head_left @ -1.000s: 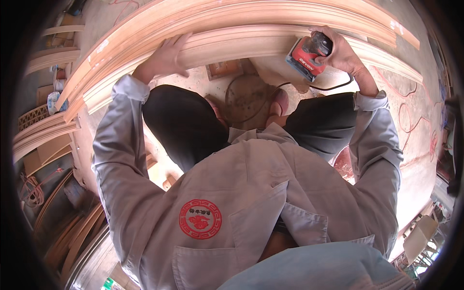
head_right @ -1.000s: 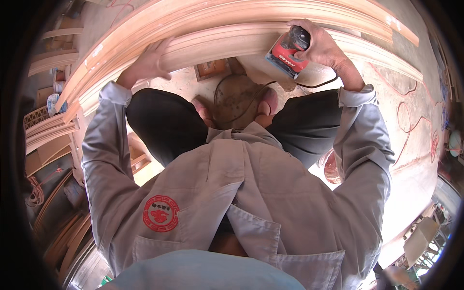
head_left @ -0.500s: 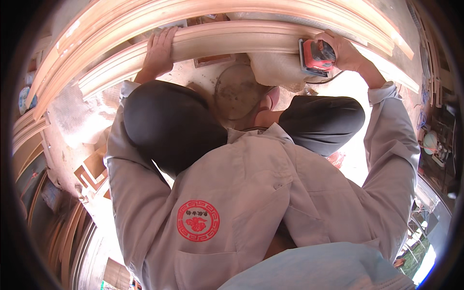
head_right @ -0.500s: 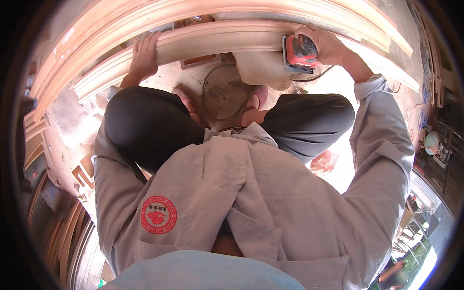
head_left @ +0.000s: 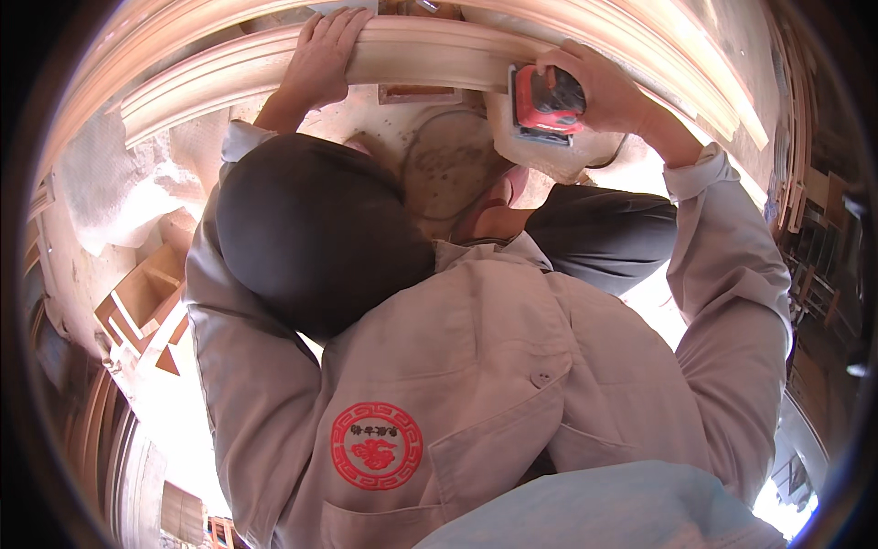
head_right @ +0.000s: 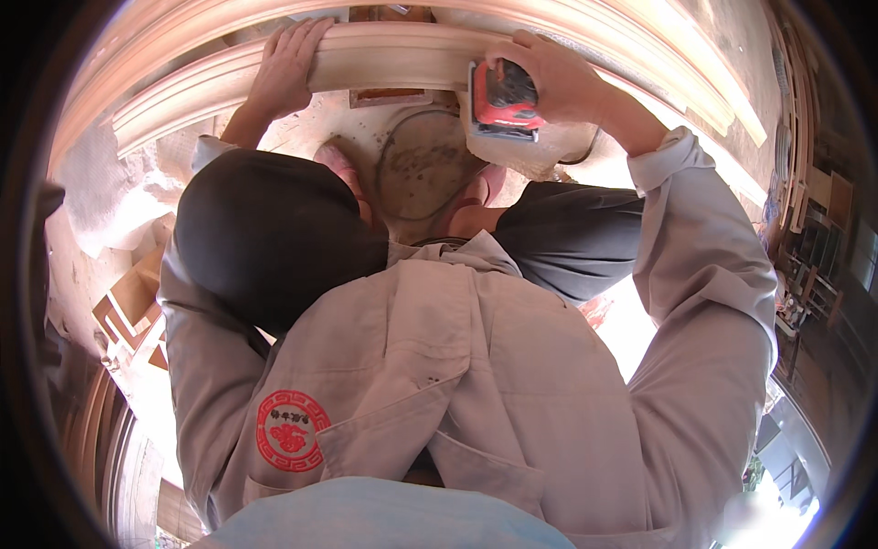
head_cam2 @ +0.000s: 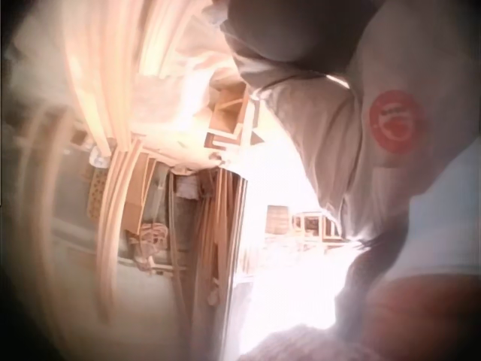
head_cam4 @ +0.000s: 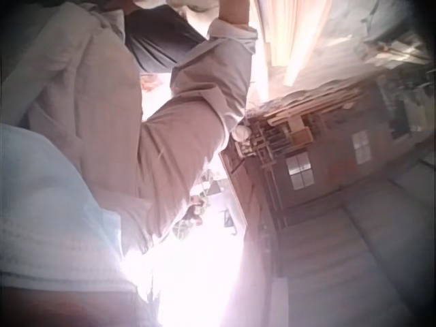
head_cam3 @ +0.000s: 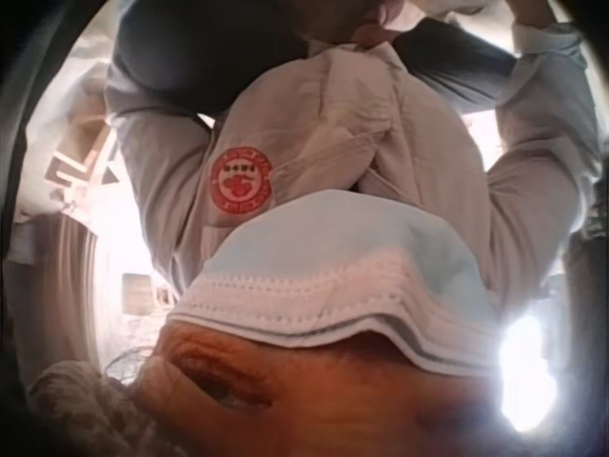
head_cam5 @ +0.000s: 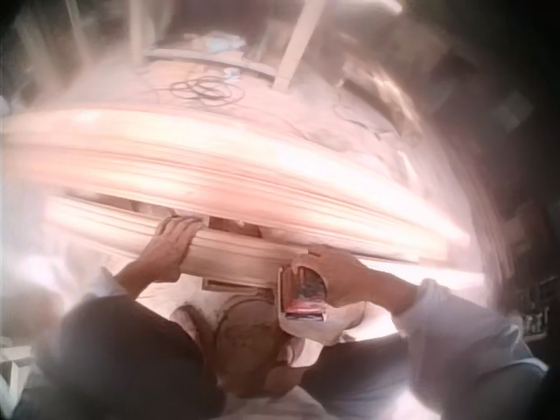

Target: The person uses an electric sander to smooth a curved wooden structure. They hold the sander with both hands and move it along the surface, generating sawdust.

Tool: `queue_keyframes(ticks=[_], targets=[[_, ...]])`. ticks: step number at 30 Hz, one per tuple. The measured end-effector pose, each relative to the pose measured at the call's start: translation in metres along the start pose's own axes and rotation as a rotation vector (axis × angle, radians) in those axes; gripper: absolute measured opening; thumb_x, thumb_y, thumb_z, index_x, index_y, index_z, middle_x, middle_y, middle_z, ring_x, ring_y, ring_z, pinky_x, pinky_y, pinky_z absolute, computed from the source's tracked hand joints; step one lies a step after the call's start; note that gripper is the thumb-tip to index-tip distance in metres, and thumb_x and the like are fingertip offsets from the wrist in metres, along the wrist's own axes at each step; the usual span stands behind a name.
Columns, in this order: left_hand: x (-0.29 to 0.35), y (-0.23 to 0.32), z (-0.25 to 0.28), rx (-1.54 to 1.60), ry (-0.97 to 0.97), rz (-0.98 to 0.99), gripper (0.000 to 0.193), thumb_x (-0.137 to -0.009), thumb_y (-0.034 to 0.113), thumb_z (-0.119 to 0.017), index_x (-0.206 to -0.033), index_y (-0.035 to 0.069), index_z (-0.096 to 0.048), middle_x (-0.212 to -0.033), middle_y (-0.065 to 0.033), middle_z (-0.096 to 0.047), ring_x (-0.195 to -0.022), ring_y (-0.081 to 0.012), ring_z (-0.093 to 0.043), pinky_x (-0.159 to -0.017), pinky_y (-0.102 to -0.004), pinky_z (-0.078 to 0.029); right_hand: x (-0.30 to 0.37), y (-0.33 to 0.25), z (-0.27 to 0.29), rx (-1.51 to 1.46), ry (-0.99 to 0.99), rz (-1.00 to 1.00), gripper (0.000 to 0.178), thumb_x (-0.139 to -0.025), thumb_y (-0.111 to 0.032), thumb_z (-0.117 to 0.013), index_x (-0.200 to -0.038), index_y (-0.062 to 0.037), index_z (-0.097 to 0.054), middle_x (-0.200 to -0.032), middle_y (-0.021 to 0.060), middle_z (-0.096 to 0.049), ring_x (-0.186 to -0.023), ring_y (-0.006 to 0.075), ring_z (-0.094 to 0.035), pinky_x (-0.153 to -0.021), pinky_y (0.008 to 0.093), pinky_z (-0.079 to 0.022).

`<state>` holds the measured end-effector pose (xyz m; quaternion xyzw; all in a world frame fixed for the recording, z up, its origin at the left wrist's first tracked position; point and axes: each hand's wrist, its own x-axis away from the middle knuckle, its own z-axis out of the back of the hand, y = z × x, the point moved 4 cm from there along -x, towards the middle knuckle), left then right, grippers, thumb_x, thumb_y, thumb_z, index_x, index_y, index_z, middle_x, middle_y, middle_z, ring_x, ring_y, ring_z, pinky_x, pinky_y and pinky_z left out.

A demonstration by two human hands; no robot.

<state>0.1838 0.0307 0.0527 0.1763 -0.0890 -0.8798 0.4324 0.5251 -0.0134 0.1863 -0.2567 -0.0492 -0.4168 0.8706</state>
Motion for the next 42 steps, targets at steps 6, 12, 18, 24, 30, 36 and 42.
queue_keyframes(ticks=[6,12,18,24,30,36,42], targets=[[-0.002,-0.005,-0.006,0.007,0.021,-0.014,0.097,-0.067,-0.009,-0.065,-0.155,0.016,-0.032,-0.148,-0.0122,-0.048,-0.142,-0.0327,-0.039,-0.124,-0.0515,-0.022,-0.057,-0.044,-0.003,0.185,-0.107,-0.064,0.069,-0.059,0.003,-0.079,-0.119,-0.0202,-0.054,-0.115,0.0104,-0.059,-0.103,0.0386,-0.063,-0.081,0.0441,-0.052],[0.000,-0.004,0.003,-0.009,-0.030,0.025,0.095,-0.068,-0.011,-0.065,-0.154,0.015,-0.034,-0.146,-0.0126,-0.048,-0.142,-0.0336,-0.039,-0.124,-0.0512,-0.021,-0.032,-0.034,-0.003,0.145,-0.038,-0.062,0.065,-0.061,0.008,-0.076,-0.115,-0.0208,-0.052,-0.114,0.0108,-0.058,-0.100,0.0414,-0.062,-0.079,0.0468,-0.051],[-0.003,-0.003,0.003,-0.063,-0.082,0.040,0.096,-0.067,-0.009,-0.068,-0.153,0.016,-0.034,-0.146,-0.0126,-0.048,-0.142,-0.0341,-0.038,-0.124,-0.0500,-0.022,0.041,0.039,0.002,0.051,-0.091,-0.204,0.063,-0.066,0.005,-0.076,-0.117,-0.0235,-0.053,-0.115,0.0105,-0.057,-0.107,0.0398,-0.062,-0.084,0.0478,-0.052],[-0.006,0.004,0.007,-0.088,-0.098,0.057,0.099,-0.064,-0.008,-0.071,-0.153,0.016,-0.034,-0.145,-0.0108,-0.048,-0.141,-0.0323,-0.039,-0.124,-0.0497,-0.022,0.131,0.094,0.011,0.144,-0.089,-0.410,0.069,-0.066,0.006,-0.079,-0.121,-0.0256,-0.054,-0.116,0.0089,-0.056,-0.111,0.0379,-0.061,-0.087,0.0472,-0.053],[-0.009,0.007,0.009,-0.102,-0.135,0.090,0.098,-0.066,-0.007,-0.072,-0.153,0.017,-0.034,-0.148,-0.0125,-0.047,-0.143,-0.0326,-0.037,-0.124,-0.0498,-0.021,0.174,0.093,0.011,0.361,0.362,-0.503,0.077,-0.065,0.006,-0.079,-0.130,-0.0277,-0.055,-0.119,0.0101,-0.053,-0.117,0.0363,-0.056,-0.096,0.0476,-0.053],[-0.006,0.004,0.007,-0.083,-0.130,0.109,0.097,-0.065,-0.009,-0.070,-0.152,0.016,-0.036,-0.146,-0.0127,-0.048,-0.142,-0.0330,-0.038,-0.123,-0.0503,-0.021,0.131,0.088,-0.017,0.513,0.485,-0.273,0.069,-0.067,0.002,-0.073,-0.127,-0.0292,-0.058,-0.122,0.0087,-0.053,-0.113,0.0351,-0.054,-0.095,0.0496,-0.049],[-0.004,0.005,0.007,-0.053,-0.064,0.059,0.091,-0.068,-0.008,-0.064,-0.151,0.016,-0.037,-0.145,-0.0116,-0.049,-0.141,-0.0336,-0.040,-0.122,-0.0507,-0.023,0.082,0.038,-0.029,0.519,0.600,-0.187,0.061,-0.069,-0.005,-0.074,-0.122,-0.0323,-0.061,-0.120,0.0071,-0.054,-0.107,0.0330,-0.055,-0.087,0.0485,-0.050]])
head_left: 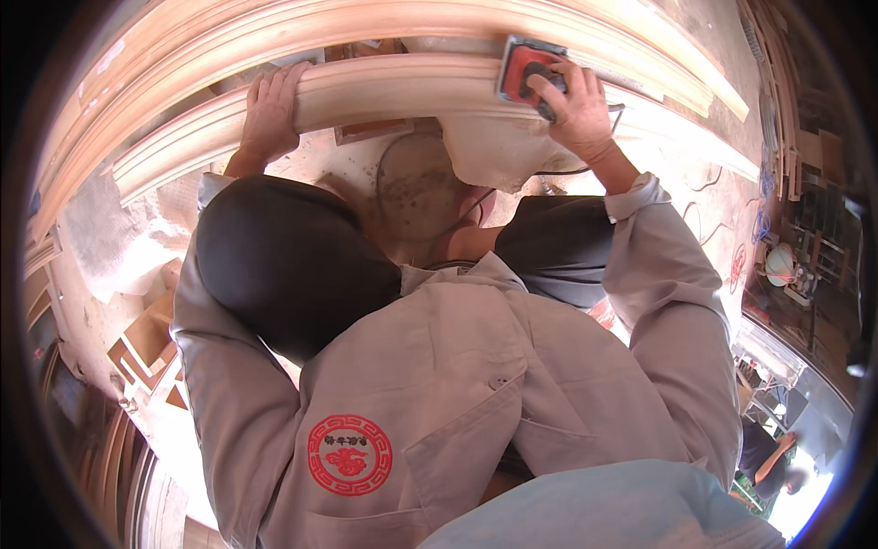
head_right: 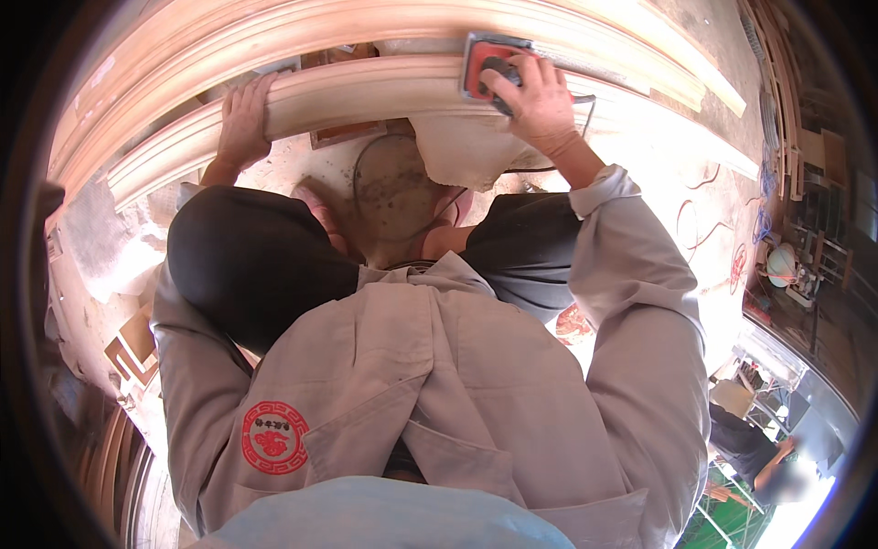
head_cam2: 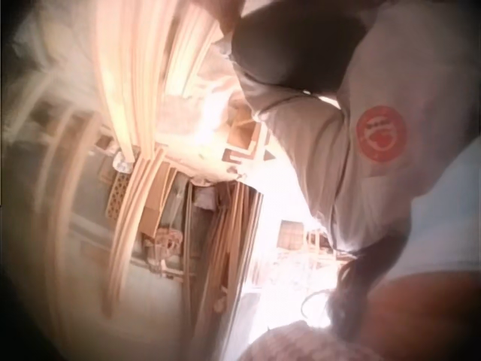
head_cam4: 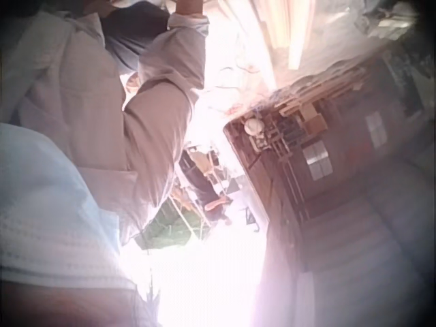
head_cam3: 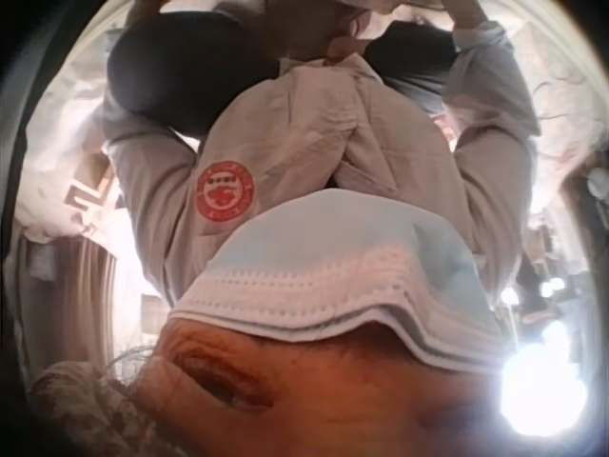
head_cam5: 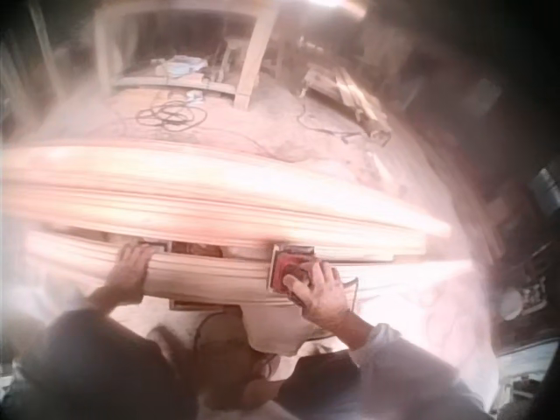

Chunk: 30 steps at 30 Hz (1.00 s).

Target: The person uses an electric sander to smooth a curved wooden structure. They hold the sander with both hands and move it along the surface, generating sawdust.

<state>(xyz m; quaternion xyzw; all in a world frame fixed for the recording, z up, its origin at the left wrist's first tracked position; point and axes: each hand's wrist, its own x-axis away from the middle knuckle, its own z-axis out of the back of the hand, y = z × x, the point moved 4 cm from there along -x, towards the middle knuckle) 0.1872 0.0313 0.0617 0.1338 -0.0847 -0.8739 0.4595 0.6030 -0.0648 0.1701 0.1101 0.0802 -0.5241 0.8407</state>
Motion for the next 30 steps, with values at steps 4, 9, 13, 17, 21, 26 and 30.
queue_keyframes(ticks=[4,9,13,17,21,26,30], targets=[[-0.004,0.006,0.000,-0.020,-0.018,0.007,0.089,-0.069,-0.008,-0.063,-0.152,0.015,-0.036,-0.145,-0.0120,-0.049,-0.141,-0.0337,-0.039,-0.122,-0.0512,-0.022,-0.036,-0.060,-0.003,0.047,0.044,0.022,0.050,-0.073,-0.007,-0.070,-0.116,-0.0315,-0.064,-0.117,0.0076,-0.056,-0.105,0.0322,-0.056,-0.081,0.0463,-0.052],[-0.002,-0.001,-0.002,-0.026,-0.036,0.020,0.092,-0.068,-0.009,-0.063,-0.153,0.015,-0.035,-0.146,-0.0128,-0.048,-0.141,-0.0340,-0.039,-0.123,-0.0511,-0.021,-0.062,-0.094,-0.015,0.010,0.042,0.021,0.049,-0.074,-0.006,-0.069,-0.115,-0.0330,-0.063,-0.115,0.0071,-0.054,-0.110,0.0321,-0.054,-0.084,0.0486,-0.052],[-0.003,-0.003,-0.003,-0.026,-0.056,0.036,0.098,-0.065,-0.011,-0.066,-0.154,0.015,-0.034,-0.146,-0.0132,-0.047,-0.142,-0.0342,-0.038,-0.124,-0.0517,-0.020,-0.052,-0.065,-0.009,-0.008,-0.016,0.008,0.052,-0.073,-0.005,-0.071,-0.116,-0.0324,-0.062,-0.118,0.0073,-0.054,-0.109,0.0334,-0.055,-0.088,0.0485,-0.052],[-0.003,-0.003,0.000,-0.040,-0.058,0.033,0.100,-0.063,-0.010,-0.068,-0.154,0.015,-0.034,-0.146,-0.0137,-0.047,-0.142,-0.0351,-0.038,-0.125,-0.0522,-0.020,-0.013,-0.010,-0.002,0.005,-0.050,0.006,0.057,-0.075,-0.006,-0.071,-0.123,-0.0329,-0.059,-0.118,0.0090,-0.053,-0.109,0.0334,-0.055,-0.087,0.0488,-0.053],[-0.004,-0.005,-0.004,-0.028,-0.033,0.013,0.095,-0.065,-0.009,-0.065,-0.153,0.016,-0.036,-0.146,-0.0134,-0.048,-0.141,-0.0358,-0.039,-0.123,-0.0520,-0.021,0.037,0.058,0.005,0.061,-0.102,-0.077,0.062,-0.072,-0.002,-0.073,-0.124,-0.0316,-0.059,-0.124,0.0085,-0.053,-0.110,0.0357,-0.055,-0.093,0.0492,-0.053],[-0.003,-0.003,-0.004,-0.059,-0.034,0.017,0.096,-0.065,-0.007,-0.066,-0.153,0.015,-0.035,-0.145,-0.0135,-0.048,-0.140,-0.0352,-0.040,-0.123,-0.0519,-0.020,0.085,0.139,0.009,0.141,-0.144,-0.110,0.066,-0.071,0.003,-0.073,-0.126,-0.0294,-0.057,-0.126,0.0086,-0.053,-0.113,0.0366,-0.055,-0.096,0.0504,-0.053],[-0.003,-0.002,-0.002,-0.058,-0.016,0.005,0.096,-0.065,-0.006,-0.067,-0.153,0.015,-0.035,-0.145,-0.0132,-0.048,-0.139,-0.0352,-0.041,-0.123,-0.0517,-0.020,0.088,0.151,0.005,0.126,-0.161,-0.144,0.068,-0.071,0.002,-0.074,-0.127,-0.0306,-0.056,-0.125,0.0087,-0.053,-0.114,0.0357,-0.055,-0.098,0.0500,-0.051]])
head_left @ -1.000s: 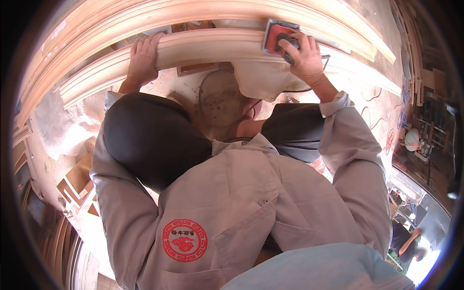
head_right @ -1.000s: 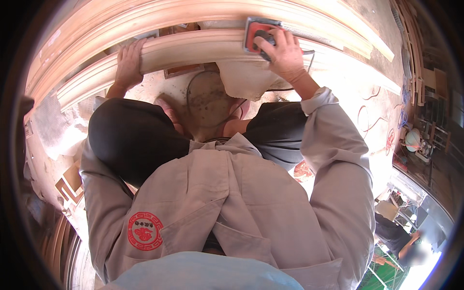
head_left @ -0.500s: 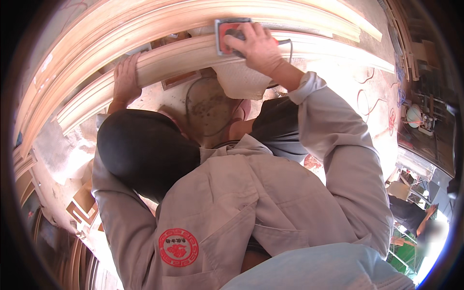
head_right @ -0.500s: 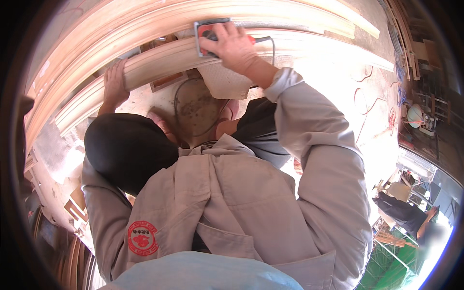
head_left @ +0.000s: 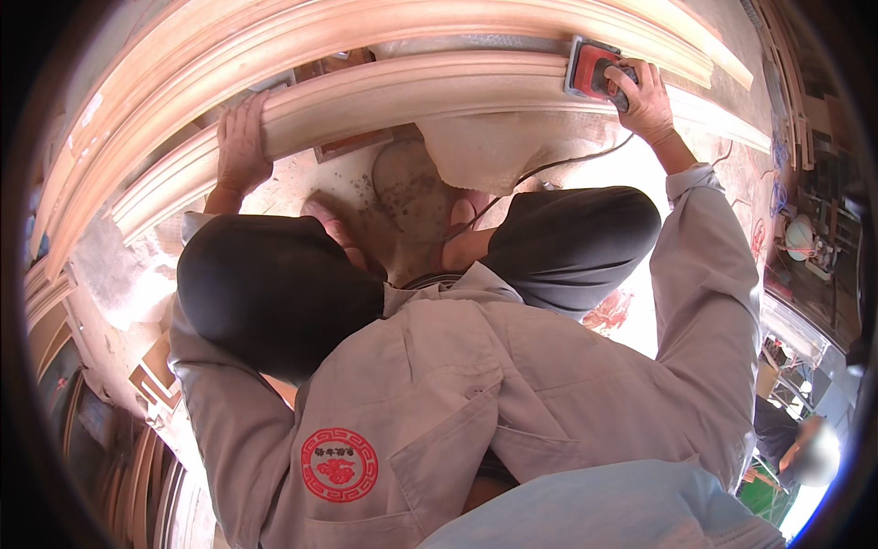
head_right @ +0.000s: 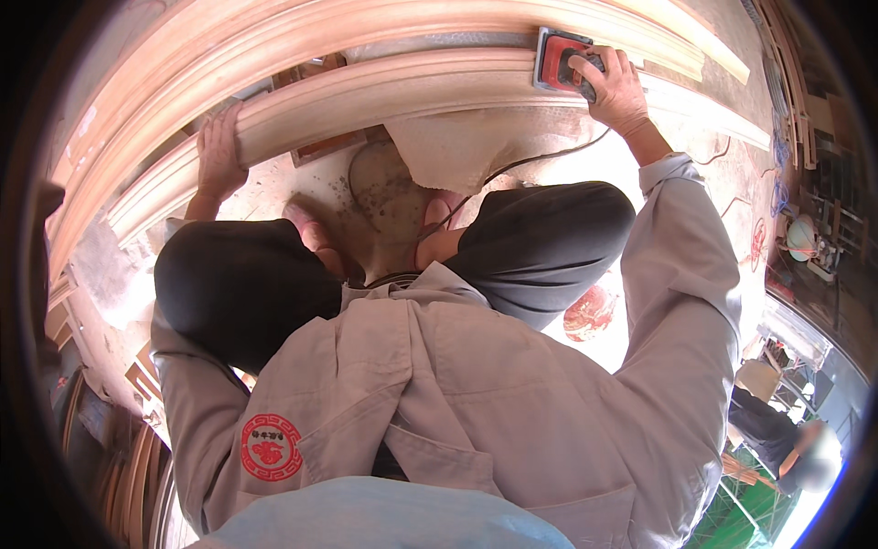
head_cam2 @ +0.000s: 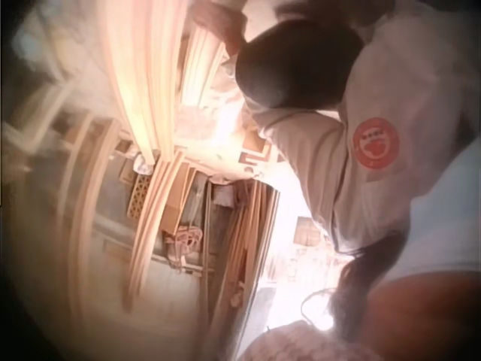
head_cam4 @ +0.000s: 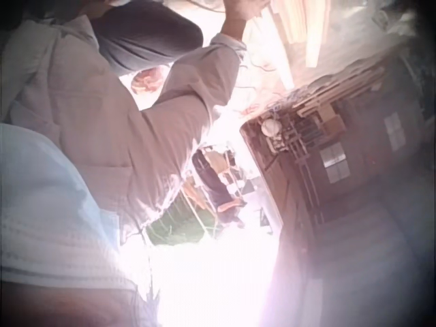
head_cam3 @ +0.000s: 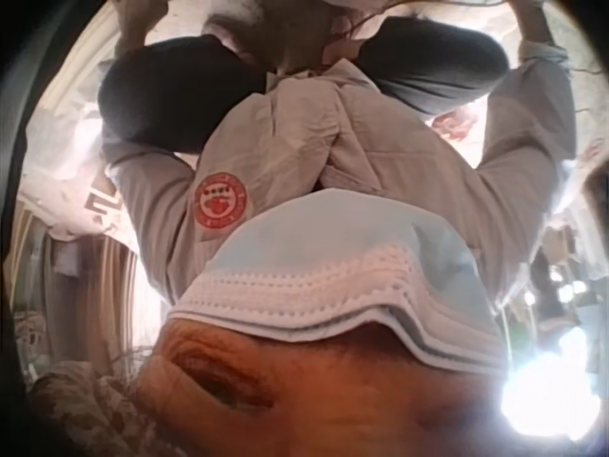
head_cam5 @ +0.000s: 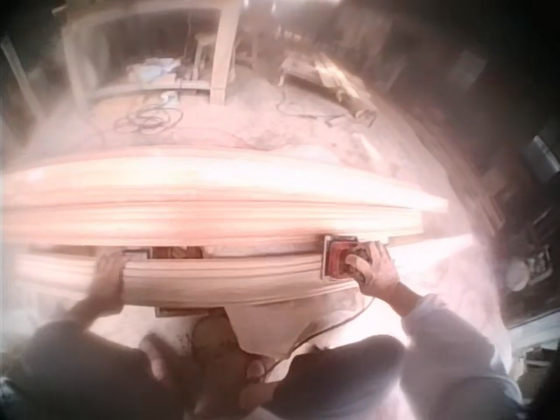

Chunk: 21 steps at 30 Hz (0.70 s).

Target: The person uses an electric sander to smooth a curved wooden structure. They hold the sander with both hands and move it along the surface, generating sawdust.

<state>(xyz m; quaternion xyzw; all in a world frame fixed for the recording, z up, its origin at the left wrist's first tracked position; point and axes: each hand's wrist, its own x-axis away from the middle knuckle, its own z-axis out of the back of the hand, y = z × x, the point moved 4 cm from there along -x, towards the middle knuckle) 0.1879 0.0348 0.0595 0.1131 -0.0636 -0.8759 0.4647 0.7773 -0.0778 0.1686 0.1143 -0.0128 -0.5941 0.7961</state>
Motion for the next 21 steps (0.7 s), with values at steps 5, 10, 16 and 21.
queue_keyframes(ticks=[5,10,16,21], targets=[[0.002,-0.004,-0.004,0.026,0.053,-0.055,0.096,-0.065,-0.005,-0.068,-0.153,0.014,-0.035,-0.146,-0.0128,-0.048,-0.140,-0.0351,-0.041,-0.122,-0.0531,-0.022,-0.016,-0.036,0.003,-0.029,0.105,0.019,0.067,-0.068,0.001,-0.074,-0.125,-0.0304,-0.059,-0.122,0.0081,-0.055,-0.111,0.0357,-0.056,-0.095,0.0496,-0.050],[0.001,0.002,0.000,0.034,0.042,-0.034,0.091,-0.069,-0.005,-0.065,-0.153,0.014,-0.035,-0.143,-0.0148,-0.050,-0.141,-0.0332,-0.041,-0.123,-0.0525,-0.021,-0.033,-0.077,0.011,-0.030,0.139,0.013,0.066,-0.067,0.000,-0.072,-0.124,-0.0320,-0.061,-0.121,0.0069,-0.056,-0.108,0.0346,-0.057,-0.092,0.0488,-0.050],[0.002,-0.001,-0.003,0.048,0.068,-0.045,0.096,-0.064,-0.004,-0.068,-0.152,0.014,-0.036,-0.145,-0.0136,-0.049,-0.140,-0.0332,-0.041,-0.122,-0.0513,-0.023,-0.057,-0.135,0.022,-0.049,0.188,0.044,0.063,-0.066,-0.002,-0.073,-0.120,-0.0323,-0.063,-0.120,0.0056,-0.057,-0.103,0.0329,-0.058,-0.087,0.0473,-0.052],[0.004,-0.005,-0.006,0.050,0.105,-0.064,0.092,-0.065,-0.002,-0.067,-0.151,0.011,-0.037,-0.144,-0.0126,-0.050,-0.139,-0.0317,-0.043,-0.122,-0.0498,-0.023,-0.076,-0.189,0.026,-0.013,0.195,0.038,0.055,-0.067,-0.007,-0.076,-0.115,-0.0305,-0.066,-0.117,0.0051,-0.059,-0.102,0.0311,-0.059,-0.083,0.0454,-0.051]])
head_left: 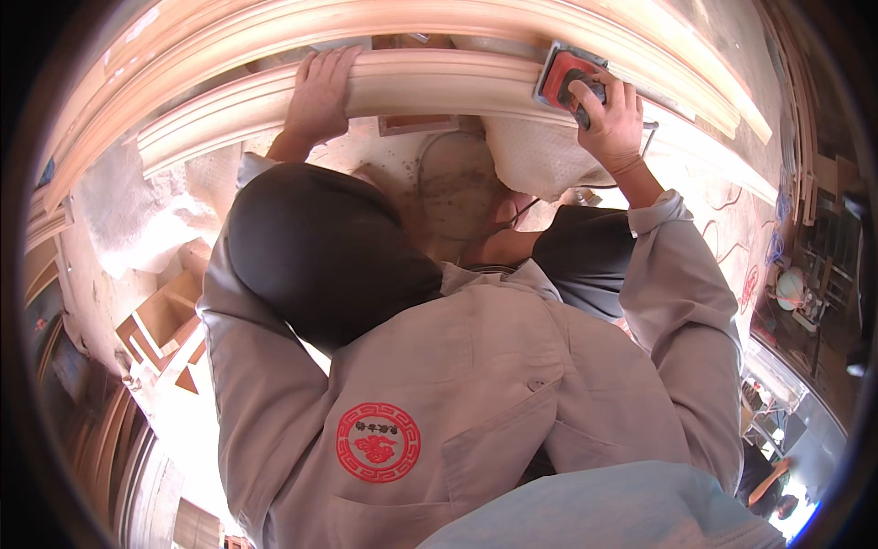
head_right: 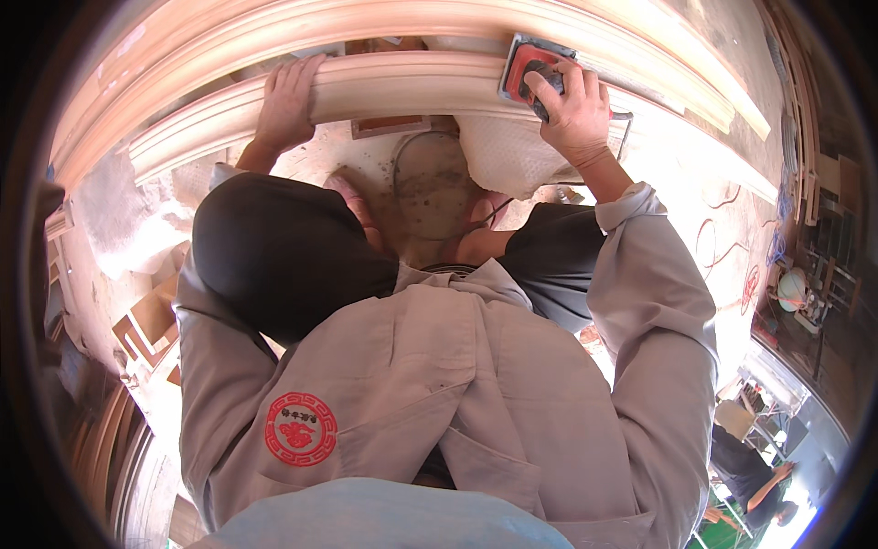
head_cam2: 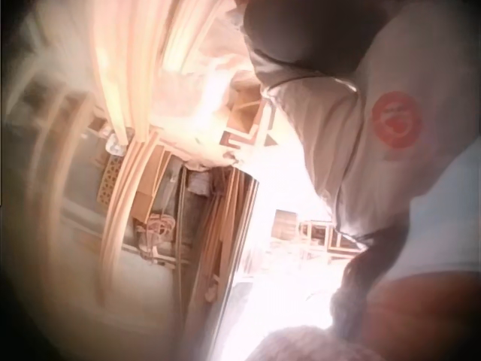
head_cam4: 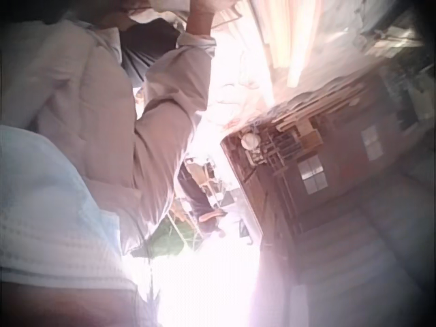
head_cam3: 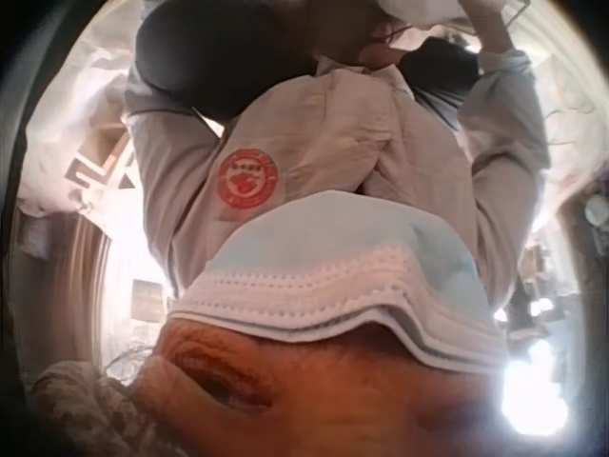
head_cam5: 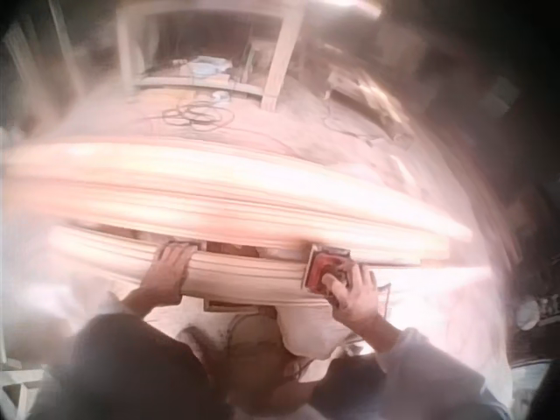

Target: The person uses an electric sander to smooth a curved wooden structure. They hold the sander with both hands and move it along the surface, generating sawdust.

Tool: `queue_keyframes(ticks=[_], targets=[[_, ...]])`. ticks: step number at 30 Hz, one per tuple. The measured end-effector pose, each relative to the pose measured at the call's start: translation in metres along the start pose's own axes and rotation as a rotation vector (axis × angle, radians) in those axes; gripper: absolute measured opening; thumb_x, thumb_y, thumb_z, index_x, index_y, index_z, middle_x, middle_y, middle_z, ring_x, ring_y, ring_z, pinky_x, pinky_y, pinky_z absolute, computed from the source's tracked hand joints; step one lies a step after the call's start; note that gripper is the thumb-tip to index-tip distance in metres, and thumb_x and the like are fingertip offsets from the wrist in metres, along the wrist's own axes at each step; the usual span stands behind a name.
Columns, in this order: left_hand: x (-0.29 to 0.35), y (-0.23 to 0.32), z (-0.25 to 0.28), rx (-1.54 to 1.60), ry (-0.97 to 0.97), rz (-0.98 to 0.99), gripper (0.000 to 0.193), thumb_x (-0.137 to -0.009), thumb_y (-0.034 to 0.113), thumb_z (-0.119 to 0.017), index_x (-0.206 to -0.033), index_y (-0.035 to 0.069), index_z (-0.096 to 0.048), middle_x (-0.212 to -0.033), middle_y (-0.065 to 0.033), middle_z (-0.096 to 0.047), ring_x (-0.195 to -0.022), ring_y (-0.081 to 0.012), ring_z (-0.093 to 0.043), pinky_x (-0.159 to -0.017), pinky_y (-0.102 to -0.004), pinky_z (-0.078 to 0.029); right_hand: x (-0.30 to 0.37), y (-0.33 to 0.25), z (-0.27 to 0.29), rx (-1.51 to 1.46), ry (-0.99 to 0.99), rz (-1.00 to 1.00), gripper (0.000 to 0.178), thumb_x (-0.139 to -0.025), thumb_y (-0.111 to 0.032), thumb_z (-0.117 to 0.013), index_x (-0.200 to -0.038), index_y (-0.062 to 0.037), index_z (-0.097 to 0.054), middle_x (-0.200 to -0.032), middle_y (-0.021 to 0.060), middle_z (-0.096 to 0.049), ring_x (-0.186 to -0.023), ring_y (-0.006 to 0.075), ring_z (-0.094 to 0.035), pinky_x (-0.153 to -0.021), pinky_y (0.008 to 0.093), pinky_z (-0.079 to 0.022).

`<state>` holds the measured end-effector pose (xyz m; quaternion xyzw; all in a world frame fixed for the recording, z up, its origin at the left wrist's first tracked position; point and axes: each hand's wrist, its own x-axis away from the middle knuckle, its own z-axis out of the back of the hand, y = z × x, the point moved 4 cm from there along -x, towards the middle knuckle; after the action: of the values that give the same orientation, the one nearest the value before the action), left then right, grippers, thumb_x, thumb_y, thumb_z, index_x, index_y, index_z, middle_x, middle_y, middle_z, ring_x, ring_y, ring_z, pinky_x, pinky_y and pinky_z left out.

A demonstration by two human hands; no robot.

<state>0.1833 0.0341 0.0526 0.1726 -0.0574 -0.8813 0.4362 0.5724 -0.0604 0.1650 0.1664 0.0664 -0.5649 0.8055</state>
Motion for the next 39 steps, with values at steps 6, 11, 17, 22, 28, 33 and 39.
queue_keyframes(ticks=[6,11,17,22,28,33,39], targets=[[0.003,0.000,-0.001,0.066,0.031,0.008,0.093,-0.064,-0.004,-0.067,-0.151,0.010,-0.036,-0.145,-0.0148,-0.049,-0.139,-0.0346,-0.041,-0.122,-0.0508,-0.024,-0.033,-0.065,0.000,-0.010,0.097,0.084,0.050,-0.070,-0.010,-0.071,-0.114,-0.0333,-0.066,-0.114,0.0041,-0.057,-0.098,0.0301,-0.058,-0.078,0.0443,-0.050],[0.003,0.000,-0.002,0.086,0.047,0.003,0.093,-0.064,-0.004,-0.068,-0.151,0.008,-0.037,-0.146,-0.0148,-0.049,-0.141,-0.0336,-0.040,-0.123,-0.0503,-0.024,-0.062,-0.126,0.002,0.001,0.169,0.126,0.046,-0.071,-0.012,-0.069,-0.112,-0.0336,-0.065,-0.112,0.0044,-0.056,-0.097,0.0291,-0.057,-0.075,0.0428,-0.048],[0.004,-0.001,0.001,0.116,0.105,0.012,0.088,-0.068,-0.002,-0.066,-0.150,0.001,-0.035,-0.146,-0.0203,-0.047,-0.142,-0.0367,-0.038,-0.123,-0.0495,-0.024,-0.091,-0.178,-0.003,-0.073,0.192,0.134,0.041,-0.074,-0.014,-0.068,-0.111,-0.0313,-0.064,-0.106,0.0065,-0.052,-0.095,0.0305,-0.053,-0.073,0.0466,-0.045],[0.005,-0.004,0.003,0.098,0.116,0.009,0.086,-0.070,-0.001,-0.063,-0.151,-0.001,-0.034,-0.148,-0.0228,-0.044,-0.144,-0.0381,-0.035,-0.124,-0.0490,-0.022,-0.106,-0.188,-0.004,-0.137,0.149,0.151,0.038,-0.077,-0.015,-0.067,-0.112,-0.0287,-0.062,-0.105,0.0085,-0.052,-0.098,0.0313,-0.053,-0.074,0.0470,-0.045],[0.014,-0.005,-0.003,-0.094,0.085,-0.025,0.087,-0.071,0.000,-0.063,-0.152,-0.002,-0.034,-0.151,-0.0230,-0.043,-0.146,-0.0381,-0.034,-0.125,-0.0500,-0.022,-0.087,-0.143,0.001,-0.133,0.036,0.128,0.050,-0.079,-0.008,-0.066,-0.122,-0.0323,-0.061,-0.114,0.0065,-0.053,-0.105,0.0327,-0.055,-0.081,0.0496,-0.050],[0.021,-0.012,-0.021,-0.324,0.204,-0.078,0.080,-0.080,0.008,-0.066,-0.153,-0.003,-0.035,-0.153,-0.0245,-0.043,-0.147,-0.0422,-0.035,-0.124,-0.0544,-0.023,-0.045,-0.066,-0.008,-0.061,-0.071,0.049,0.057,-0.077,-0.003,-0.065,-0.125,-0.0332,-0.059,-0.119,0.0046,-0.052,-0.109,0.0319,-0.055,-0.085,0.0496,-0.051],[0.017,-0.010,-0.032,-0.433,0.313,-0.102,0.067,-0.089,0.012,-0.058,-0.151,-0.004,-0.036,-0.150,-0.0260,-0.045,-0.143,-0.0462,-0.040,-0.119,-0.0576,-0.032,-0.005,0.054,-0.013,-0.173,-0.256,-0.099,0.072,-0.066,0.001,-0.081,-0.128,-0.0275,-0.058,-0.120,0.0042,-0.054,-0.113,0.0333,-0.056,-0.093,0.0491,-0.053]])
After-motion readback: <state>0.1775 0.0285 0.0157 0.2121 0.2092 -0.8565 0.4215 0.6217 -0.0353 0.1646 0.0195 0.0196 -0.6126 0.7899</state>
